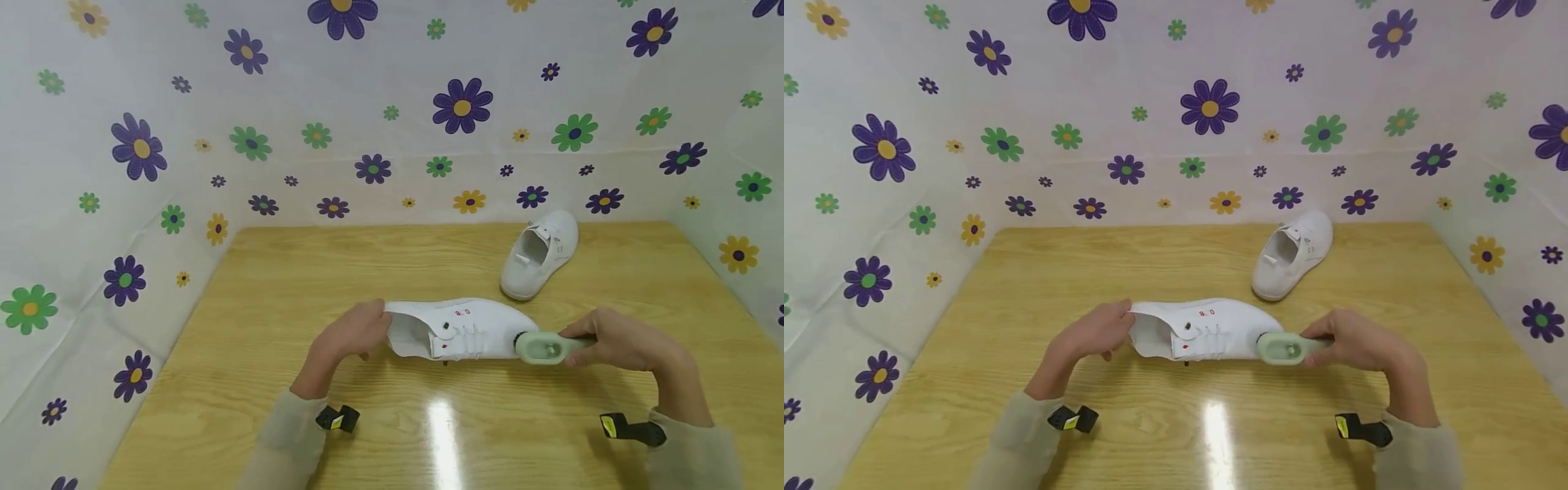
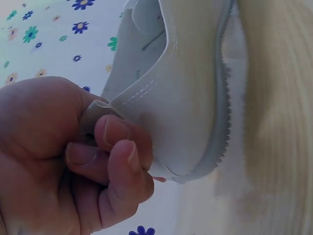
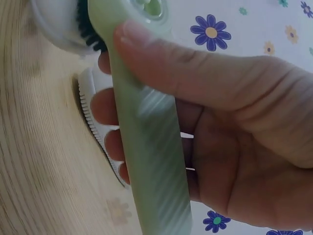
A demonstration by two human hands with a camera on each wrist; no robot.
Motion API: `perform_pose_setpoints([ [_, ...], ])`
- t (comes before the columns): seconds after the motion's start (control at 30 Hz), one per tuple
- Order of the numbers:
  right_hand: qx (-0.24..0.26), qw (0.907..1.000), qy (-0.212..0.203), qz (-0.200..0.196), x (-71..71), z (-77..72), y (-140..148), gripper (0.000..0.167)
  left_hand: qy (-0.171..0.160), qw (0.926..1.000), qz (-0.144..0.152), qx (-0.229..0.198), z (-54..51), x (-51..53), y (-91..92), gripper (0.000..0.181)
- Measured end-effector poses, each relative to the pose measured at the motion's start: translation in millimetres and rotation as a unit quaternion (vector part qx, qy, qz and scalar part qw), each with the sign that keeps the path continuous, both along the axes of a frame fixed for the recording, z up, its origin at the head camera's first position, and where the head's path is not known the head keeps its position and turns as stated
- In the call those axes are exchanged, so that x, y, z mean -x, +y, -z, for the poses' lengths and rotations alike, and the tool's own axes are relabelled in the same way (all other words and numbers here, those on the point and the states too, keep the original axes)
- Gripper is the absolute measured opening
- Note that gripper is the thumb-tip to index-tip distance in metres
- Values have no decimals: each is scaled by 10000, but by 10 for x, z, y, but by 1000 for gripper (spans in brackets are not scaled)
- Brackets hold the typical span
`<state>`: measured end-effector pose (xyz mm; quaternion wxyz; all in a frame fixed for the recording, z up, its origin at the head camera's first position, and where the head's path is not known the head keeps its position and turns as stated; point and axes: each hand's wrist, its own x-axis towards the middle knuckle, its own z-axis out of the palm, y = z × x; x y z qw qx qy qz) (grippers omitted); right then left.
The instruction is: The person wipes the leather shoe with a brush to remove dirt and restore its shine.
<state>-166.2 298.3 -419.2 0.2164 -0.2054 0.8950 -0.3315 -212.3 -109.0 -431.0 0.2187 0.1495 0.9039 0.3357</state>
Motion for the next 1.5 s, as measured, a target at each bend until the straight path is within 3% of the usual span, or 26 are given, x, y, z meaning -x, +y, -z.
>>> perform_pose_setpoints([
  [0.23, 164, 9996, -6, -235, 22, 50, -116, 20, -551, 9984, 115, 18, -70, 128, -78, 35],
  [0.43, 256, 9996, -18, -138, 35, 81, -138, 21, -1006, 9943, 359, -12, -3, 261, -31, 35],
  [0.63, 213, 9997, 98, -39, 54, 57, -136, 28, -1086, 9940, 95, -24, 54, 330, -10, 42],
  [0.73, 185, 9997, 174, -66, 64, 48, -148, 27, -799, 9966, 90, 152, 39, 313, -13, 41],
  [0.8, 173, 9996, 202, -98, 73, 48, -161, 25, -336, 9983, 105, 469, 17, 279, -16, 37],
  [0.9, 151, 9996, 199, -106, 81, 49, -185, 23, 489, 9946, 206, 894, -25, 195, -37, 39],
  [1.0, 147, 9997, 179, -63, 79, 51, -175, 23, 1107, 9898, 591, 674, -14, 105, -70, 48],
  [1.13, 156, 9997, 206, -44, 60, 42, -120, 25, 1421, 9799, 1392, 156, 93, 34, -59, 34],
  [1.27, 172, 9997, 155, 112, 28, 25, -82, 30, 1869, 9635, 1878, 391, 141, 45, 17, 23],
  [1.33, 161, 9994, 160, 251, 9, 18, -66, 33, 1955, 9593, 1971, 527, 129, 61, 51, 25],
  [1.5, 222, 9974, 265, 634, -43, 0, -16, 43, 1521, 9726, 1628, 661, 90, 105, 110, 39],
])
